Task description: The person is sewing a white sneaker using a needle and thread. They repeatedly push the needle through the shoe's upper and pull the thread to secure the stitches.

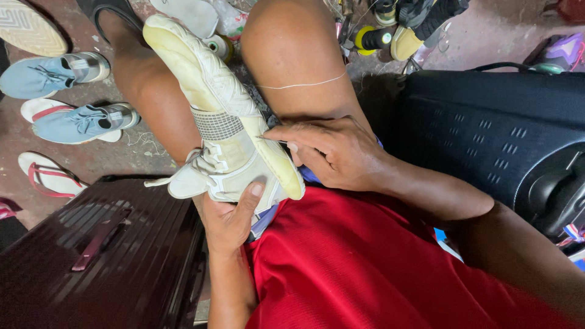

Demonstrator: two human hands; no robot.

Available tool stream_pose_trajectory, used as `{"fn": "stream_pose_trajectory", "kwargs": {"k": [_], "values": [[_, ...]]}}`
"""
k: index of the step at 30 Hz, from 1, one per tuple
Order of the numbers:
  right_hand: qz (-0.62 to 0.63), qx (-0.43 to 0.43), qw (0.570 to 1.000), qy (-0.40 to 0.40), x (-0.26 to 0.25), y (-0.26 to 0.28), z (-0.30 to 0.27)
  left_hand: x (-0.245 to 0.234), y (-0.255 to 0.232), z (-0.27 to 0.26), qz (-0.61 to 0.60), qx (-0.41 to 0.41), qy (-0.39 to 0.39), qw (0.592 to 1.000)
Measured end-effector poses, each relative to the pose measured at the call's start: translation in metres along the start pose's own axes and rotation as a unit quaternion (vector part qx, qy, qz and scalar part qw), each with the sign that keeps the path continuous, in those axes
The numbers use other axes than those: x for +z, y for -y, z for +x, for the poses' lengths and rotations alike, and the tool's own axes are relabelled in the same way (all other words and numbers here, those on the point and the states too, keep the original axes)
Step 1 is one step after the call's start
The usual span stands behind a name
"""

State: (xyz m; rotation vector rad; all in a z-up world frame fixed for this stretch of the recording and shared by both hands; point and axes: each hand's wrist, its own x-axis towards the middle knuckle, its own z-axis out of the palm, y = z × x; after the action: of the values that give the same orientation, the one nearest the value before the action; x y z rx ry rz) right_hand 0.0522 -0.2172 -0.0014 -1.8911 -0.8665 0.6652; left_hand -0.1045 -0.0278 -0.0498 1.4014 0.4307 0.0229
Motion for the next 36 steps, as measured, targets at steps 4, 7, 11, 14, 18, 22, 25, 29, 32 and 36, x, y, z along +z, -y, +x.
{"fn": "stream_pose_trajectory", "kwargs": {"k": [4,7,11,14,18,22,25,29,32,36], "values": [[0.007,-0.003,1.000,0.003,-0.003,-0.001,0.001,-0.001,0.003,0.002,0.034,0.022,-0.001,0.999],[0.016,0.008,1.000,0.008,-0.004,-0.001,0.002,-0.001,0.003,0.003,0.052,0.030,-0.007,0.998],[0.009,0.013,1.000,0.012,-0.005,-0.002,0.004,0.000,0.001,0.004,0.023,0.004,-0.006,1.000],[0.003,0.005,1.000,0.014,-0.007,-0.002,0.005,0.001,-0.001,0.005,0.018,-0.018,-0.007,1.000],[-0.024,0.015,0.999,0.028,-0.010,-0.001,0.007,0.001,-0.004,0.007,0.026,-0.022,0.009,0.999],[-0.020,0.017,0.999,0.038,-0.012,0.003,0.009,0.002,-0.009,0.010,0.117,0.023,0.016,0.993],[-0.072,-0.006,0.997,0.036,-0.015,0.007,0.013,0.007,-0.011,0.012,0.071,-0.010,0.013,0.997],[-0.173,-0.029,0.984,0.035,-0.024,0.014,0.020,0.008,-0.017,0.013,0.125,-0.008,0.018,0.992],[-0.217,-0.041,0.974,0.049,-0.032,0.019,0.026,0.008,-0.021,0.018,0.127,0.013,0.034,0.991],[-0.278,-0.055,0.956,0.069,-0.038,0.024,0.036,0.011,-0.024,0.018,0.121,-0.003,0.024,0.992]]}}
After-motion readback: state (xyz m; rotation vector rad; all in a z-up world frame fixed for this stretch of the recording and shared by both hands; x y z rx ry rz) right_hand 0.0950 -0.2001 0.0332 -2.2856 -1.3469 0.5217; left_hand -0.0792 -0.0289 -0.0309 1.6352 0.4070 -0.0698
